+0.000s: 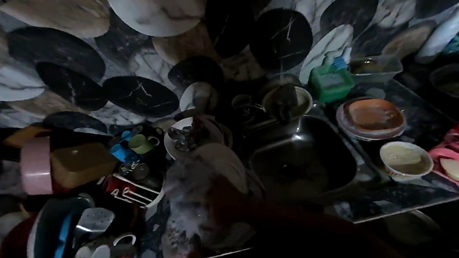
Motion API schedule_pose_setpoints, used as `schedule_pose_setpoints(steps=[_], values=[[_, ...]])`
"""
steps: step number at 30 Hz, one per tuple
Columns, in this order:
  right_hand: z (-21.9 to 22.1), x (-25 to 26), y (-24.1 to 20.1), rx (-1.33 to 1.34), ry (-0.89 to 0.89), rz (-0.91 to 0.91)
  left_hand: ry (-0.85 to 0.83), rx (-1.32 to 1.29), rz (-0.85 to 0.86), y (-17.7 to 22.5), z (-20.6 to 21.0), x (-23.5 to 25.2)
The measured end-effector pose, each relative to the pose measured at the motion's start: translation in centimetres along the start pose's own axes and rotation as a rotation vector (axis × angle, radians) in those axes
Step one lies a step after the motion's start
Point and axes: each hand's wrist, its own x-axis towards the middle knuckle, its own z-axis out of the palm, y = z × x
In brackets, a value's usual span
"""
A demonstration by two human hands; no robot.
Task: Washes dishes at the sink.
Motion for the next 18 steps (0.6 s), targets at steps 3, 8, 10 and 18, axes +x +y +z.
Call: schedule_pose_setpoints(steps=[3,8,10,18], values=[[-2.3,3.0,2.5,0.243,0.289,0.198,-0.028,-0.202,0.122,0.3,-0.5,0.3],[1.7,0.9,-1.1,0.008,0.205,-0.118,-0.109,-0.162,0.084,-1.2,-1.6,-0.8],[2.3,0.2,-1.6,-0.046,0.113,-0.186,-0.124,-0.263,0.177,-3.0,-2.4,-1.2],[1.8,0.9,-1.8,0.042,0.142,-0.081,-0.064,-0.002,0.036,0.4,-1.6,-1.9]])
